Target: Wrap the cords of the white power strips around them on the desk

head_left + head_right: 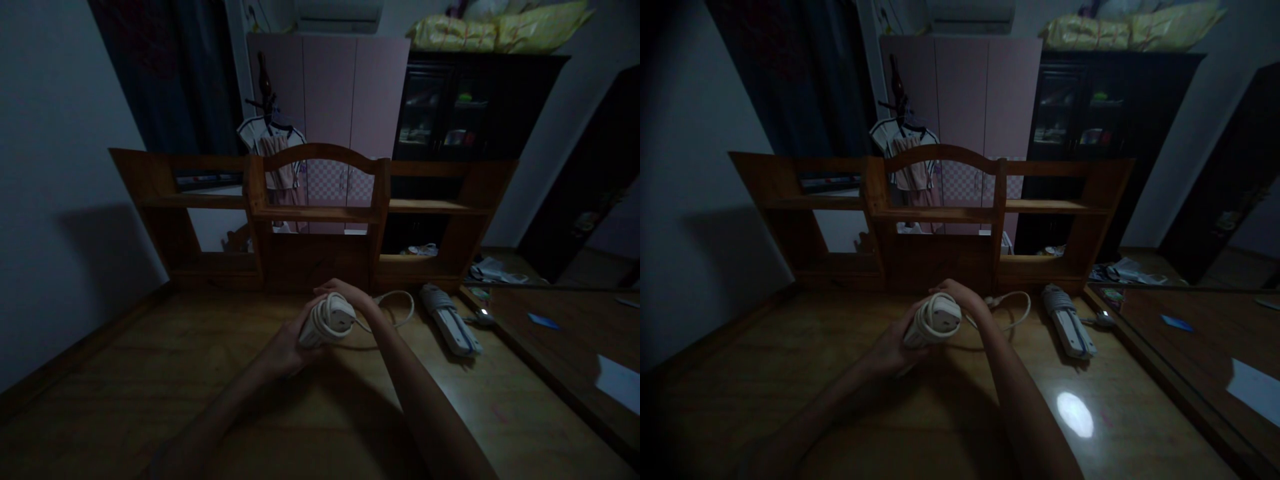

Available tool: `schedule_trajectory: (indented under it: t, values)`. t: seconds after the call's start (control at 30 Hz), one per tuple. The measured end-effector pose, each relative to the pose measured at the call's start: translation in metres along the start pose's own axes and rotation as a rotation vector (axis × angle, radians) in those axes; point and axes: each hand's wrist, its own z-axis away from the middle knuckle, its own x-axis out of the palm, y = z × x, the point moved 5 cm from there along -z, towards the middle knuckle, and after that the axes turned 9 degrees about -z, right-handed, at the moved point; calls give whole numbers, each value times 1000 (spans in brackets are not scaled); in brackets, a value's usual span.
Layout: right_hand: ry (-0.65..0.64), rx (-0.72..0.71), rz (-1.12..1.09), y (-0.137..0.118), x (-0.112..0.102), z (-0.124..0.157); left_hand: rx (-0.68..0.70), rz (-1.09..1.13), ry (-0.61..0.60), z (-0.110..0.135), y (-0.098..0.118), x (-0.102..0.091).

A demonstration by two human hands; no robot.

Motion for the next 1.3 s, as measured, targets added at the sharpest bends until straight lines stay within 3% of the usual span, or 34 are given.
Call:
schedule_trajectory:
  t: [0.27,0.4,0.5,0.67,0.83,1.13,1.3]
  values:
    - [117,-37,66,-3,1,-2,-146,0,122,8,-9,-3]
    - [151,-45,124,0,5,-3,-123,52,303,7,-14,-10]
    - [171,-22,214,2,6,-4,-203,196,420,5,-30,-15]
    - [235,5,453,-6,10,-5,-337,436,431,0,-58,-22]
    - [269,29,697,-25,21,8,-407,478,488,1,-70,-29]
    - [296,-57,1133,-64,40,31,-420,406,522,3,-85,-32]
    - [265,-58,1136,-70,46,33,-373,494,468,0,-86,-31]
